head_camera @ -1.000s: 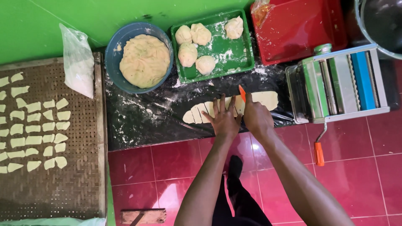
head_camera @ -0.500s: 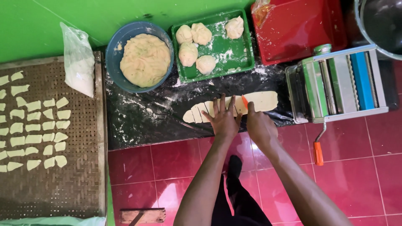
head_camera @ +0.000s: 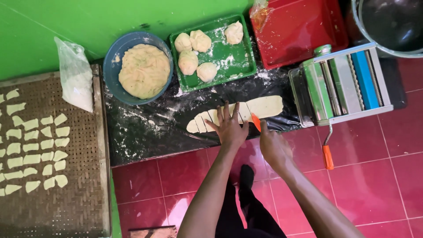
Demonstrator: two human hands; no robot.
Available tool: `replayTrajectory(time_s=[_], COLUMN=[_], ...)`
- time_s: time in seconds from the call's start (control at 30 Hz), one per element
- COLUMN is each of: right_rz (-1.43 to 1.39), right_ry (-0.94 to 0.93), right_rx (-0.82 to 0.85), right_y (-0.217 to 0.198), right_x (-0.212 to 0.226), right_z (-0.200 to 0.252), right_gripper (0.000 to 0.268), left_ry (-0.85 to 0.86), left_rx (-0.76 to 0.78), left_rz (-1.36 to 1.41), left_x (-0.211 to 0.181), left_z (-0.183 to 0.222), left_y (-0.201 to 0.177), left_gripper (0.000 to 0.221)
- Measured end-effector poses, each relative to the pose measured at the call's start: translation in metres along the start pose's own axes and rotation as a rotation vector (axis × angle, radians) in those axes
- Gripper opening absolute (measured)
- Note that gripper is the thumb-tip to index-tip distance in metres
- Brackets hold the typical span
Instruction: Use a pasta machine to flatten dough and then cut it into small rectangular pieces.
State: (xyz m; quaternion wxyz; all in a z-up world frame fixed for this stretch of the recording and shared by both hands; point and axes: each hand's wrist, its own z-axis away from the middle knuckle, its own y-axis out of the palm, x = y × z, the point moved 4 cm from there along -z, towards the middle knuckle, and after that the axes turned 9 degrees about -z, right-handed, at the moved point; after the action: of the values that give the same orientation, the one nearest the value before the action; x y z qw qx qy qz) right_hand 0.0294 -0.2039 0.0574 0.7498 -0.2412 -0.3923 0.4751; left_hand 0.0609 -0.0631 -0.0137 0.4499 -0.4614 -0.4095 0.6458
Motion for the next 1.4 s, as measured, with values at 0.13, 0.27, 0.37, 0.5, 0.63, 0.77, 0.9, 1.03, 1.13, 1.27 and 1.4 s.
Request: replayTrajectory(time_s=[0.13,0.27,0.37,0.5,0.63,0.77,0.9,1.03,1.13,1.27,1.4], right_rz=[0.029,-0.057,-0.115,-0.164,-0.127,-0.1,-0.056,-0.03,-0.008,0.018,0.022], right_ry=[0.019,0.07,0.001,0.0,-0.01,0.014,0.032,0.027,0.024,0.002,-0.033], right_rx=[0.01,0.058,-0.081,-0.148,-0.115,-0.088,-0.073,-0.061,-0.04,-0.048,-0.084], right_y=[-0.008,-0.01,-0.027,-0.038,-0.037,-0.041,-0.042,-0.043,-0.045,-0.042,-0.033], right_x=[-0.001,-0.016,-0.018,-0.015,-0.003,0.013,0.018,0.019,0.023,0.023,0.014], right_z=[0.009,0.006,-0.003,-0.032,-0.055,-0.061,-0.062,-0.062,-0.061,-0.06,-0.06], right_gripper=[0.052,0.049,0.046,0.046,0.045,0.061,0.064,0.06,0.063,0.063,0.058], left_ry=[0.007,0.056,0.09,0.06,0.049,0.043,0.042,0.044,0.051,0.048,0.057], left_rx=[0.014,-0.12,-0.181,-0.122,-0.163,-0.126,-0.09,-0.098,-0.094,-0.064,-0.047], left_rz=[0.048,0.053,0.064,0.017,0.004,0.006,-0.005,-0.003,0.006,-0.011,-0.012], left_x=[-0.004,-0.01,-0.02,-0.032,-0.031,-0.031,-0.031,-0.03,-0.031,-0.03,-0.031], left_z=[-0.002,0.0,-0.005,-0.006,-0.005,-0.006,-0.006,-0.005,-0.005,-0.006,-0.006], left_y=[-0.007,-0.001,0.008,0.01,0.014,0.011,0.008,0.009,0.008,0.009,0.002], left_gripper=[0.078,0.074,0.073,0.071,0.073,0.073,0.074,0.072,0.072,0.072,0.073])
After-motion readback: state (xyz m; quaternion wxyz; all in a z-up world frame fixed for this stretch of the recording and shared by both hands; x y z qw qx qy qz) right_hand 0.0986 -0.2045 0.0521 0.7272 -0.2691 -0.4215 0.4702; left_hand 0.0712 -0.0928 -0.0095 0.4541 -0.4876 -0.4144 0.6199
